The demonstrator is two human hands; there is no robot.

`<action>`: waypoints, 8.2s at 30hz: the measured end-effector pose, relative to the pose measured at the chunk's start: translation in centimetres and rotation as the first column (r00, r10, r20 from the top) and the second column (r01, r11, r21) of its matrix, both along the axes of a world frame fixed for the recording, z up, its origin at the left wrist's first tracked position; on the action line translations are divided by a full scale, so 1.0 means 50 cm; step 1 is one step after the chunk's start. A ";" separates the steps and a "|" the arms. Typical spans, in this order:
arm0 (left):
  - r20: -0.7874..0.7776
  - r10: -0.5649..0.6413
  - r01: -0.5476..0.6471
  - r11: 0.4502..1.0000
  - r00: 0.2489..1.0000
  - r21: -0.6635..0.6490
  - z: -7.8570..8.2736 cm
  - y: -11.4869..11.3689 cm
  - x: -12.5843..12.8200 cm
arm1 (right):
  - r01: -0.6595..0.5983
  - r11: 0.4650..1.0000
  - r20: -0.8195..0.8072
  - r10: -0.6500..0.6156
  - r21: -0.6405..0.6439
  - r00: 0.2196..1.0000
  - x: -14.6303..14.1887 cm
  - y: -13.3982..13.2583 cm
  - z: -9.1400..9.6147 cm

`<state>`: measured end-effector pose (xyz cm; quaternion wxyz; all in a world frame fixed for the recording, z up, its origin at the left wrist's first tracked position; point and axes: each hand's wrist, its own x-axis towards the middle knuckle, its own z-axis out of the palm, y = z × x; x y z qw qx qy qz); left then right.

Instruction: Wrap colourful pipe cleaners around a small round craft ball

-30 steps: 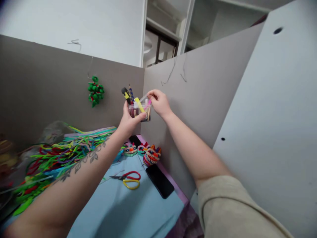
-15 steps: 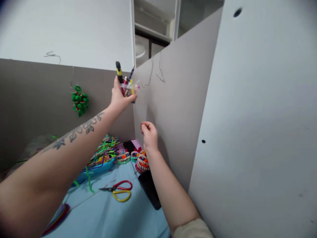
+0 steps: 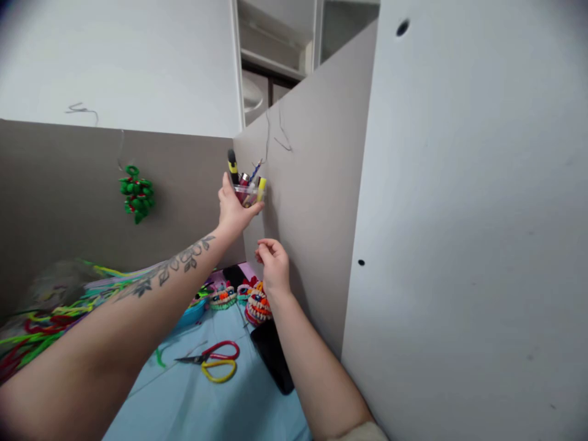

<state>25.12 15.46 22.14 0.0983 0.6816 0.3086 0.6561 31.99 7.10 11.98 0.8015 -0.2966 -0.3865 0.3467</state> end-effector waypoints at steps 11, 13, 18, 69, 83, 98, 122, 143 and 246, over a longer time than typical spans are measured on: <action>-0.040 -0.105 0.107 0.992 0.994 0.070 -0.095 -0.025 -0.010 | 0.015 1.000 0.006 -0.015 -0.002 1.000 -0.005 0.011 -0.035; -0.043 -0.115 0.115 0.993 0.992 0.013 -0.121 -0.039 -0.036 | 0.024 1.000 0.024 -0.024 -0.016 0.999 -0.009 0.013 -0.041; -0.010 -0.089 0.083 0.961 0.996 -0.263 -0.219 -0.149 -0.164 | 0.037 0.999 0.048 -0.036 -0.028 0.998 -0.003 0.019 -0.049; -0.326 0.101 -0.264 0.820 0.940 -0.507 -0.508 -0.391 -0.682 | -0.482 0.768 0.449 0.639 -0.422 0.624 -0.416 -0.140 -0.353; -0.346 0.036 -0.181 0.900 0.938 -0.397 -0.514 -0.405 -0.604 | -0.689 0.575 0.018 0.773 -0.442 0.634 -0.419 -0.160 -0.324; -0.203 0.138 -0.212 0.888 0.969 -0.407 -0.536 -0.398 -0.582 | -0.686 0.618 0.076 0.761 -0.385 0.644 -0.426 -0.153 -0.344; -0.459 -0.087 -0.208 0.807 0.884 -0.553 -0.513 -0.395 -0.602 | -0.538 0.834 0.869 0.348 -0.117 0.351 -0.375 -0.131 -0.330; -0.153 -0.014 -0.089 0.757 0.988 -0.647 -0.507 -0.400 -0.589 | -0.630 0.653 0.473 0.750 -0.420 0.462 -0.369 -0.116 -0.333; 0.281 -0.123 0.293 0.641 0.952 -0.710 -0.525 -0.431 -0.542 | -0.674 0.593 0.329 0.805 -0.441 0.493 -0.376 -0.176 -0.339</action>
